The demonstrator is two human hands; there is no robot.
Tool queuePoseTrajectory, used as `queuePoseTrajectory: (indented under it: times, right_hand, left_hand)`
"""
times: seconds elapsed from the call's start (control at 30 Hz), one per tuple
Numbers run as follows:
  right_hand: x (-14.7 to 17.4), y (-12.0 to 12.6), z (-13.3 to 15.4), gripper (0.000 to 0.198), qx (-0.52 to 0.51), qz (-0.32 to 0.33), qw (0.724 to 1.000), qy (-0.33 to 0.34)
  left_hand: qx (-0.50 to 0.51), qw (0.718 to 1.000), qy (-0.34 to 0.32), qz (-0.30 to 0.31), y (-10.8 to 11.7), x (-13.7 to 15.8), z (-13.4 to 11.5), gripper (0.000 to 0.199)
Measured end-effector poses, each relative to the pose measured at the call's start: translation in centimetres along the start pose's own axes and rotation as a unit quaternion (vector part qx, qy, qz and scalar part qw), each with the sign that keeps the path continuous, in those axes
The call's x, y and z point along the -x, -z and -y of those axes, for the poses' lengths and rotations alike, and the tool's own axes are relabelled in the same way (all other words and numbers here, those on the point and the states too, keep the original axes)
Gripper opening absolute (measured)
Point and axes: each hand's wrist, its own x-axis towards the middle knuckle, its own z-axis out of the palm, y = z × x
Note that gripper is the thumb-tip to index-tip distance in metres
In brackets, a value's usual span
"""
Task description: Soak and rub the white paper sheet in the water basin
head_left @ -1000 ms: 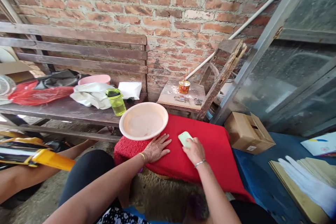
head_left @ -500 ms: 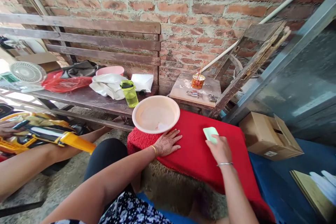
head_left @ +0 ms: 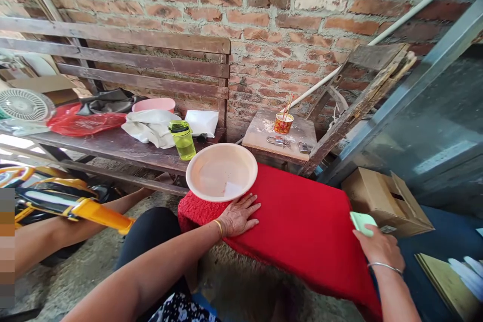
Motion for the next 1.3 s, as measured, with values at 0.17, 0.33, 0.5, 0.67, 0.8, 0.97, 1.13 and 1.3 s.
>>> queuePoseTrajectory:
  times: [0.17, 0.33, 0.5, 0.67, 0.8, 0.97, 1.13, 1.3]
  right_hand:
    - [-0.5, -0.9, 3.2, 0.057, -0.016, -0.013, 1.000, 0.010]
    - [-0.2, -2.4, 17.2, 0.044, -0.057, 0.042, 0.985, 0.158]
    - [0.0, -4.4, 27.4, 0.037, -0.079, 0.065, 0.963, 0.250]
    - [-1.9, -5.0, 28.6, 0.036, -0.077, 0.084, 0.950, 0.289]
    - [-5.3, -3.7, 21.7, 0.037, -0.037, 0.079, 0.970, 0.226]
    - [-8.9, -0.8, 7.5, 0.050, 0.030, 0.063, 0.997, 0.024]
    - [-8.4, 0.1, 0.5, 0.057, 0.037, 0.006, 0.993, -0.113]
    - [-3.3, -2.0, 7.9, 0.046, -0.049, 0.010, 0.994, 0.093]
  left_hand:
    - [0.008, 1.000, 0.005, 0.003, 0.4, 0.2, -0.3, 0.059]
    - [0.007, 1.000, 0.006, 0.012, 0.4, 0.2, -0.1, 0.061]
    - [0.002, 1.000, 0.007, 0.025, 0.4, 0.2, 0.2, 0.063]
    - [-0.005, 1.000, 0.011, 0.027, 0.3, 0.2, 0.3, 0.064]
    - [0.004, 1.000, 0.011, 0.026, -0.2, 0.2, 0.5, 0.063]
    - [0.025, 1.000, 0.011, 0.011, -0.5, 0.2, 0.6, 0.062]
    - [0.016, 1.000, 0.017, 0.014, -0.1, 0.1, 0.4, 0.061]
    - [0.000, 1.000, 0.009, -0.005, -0.1, 0.1, 0.4, 0.058]
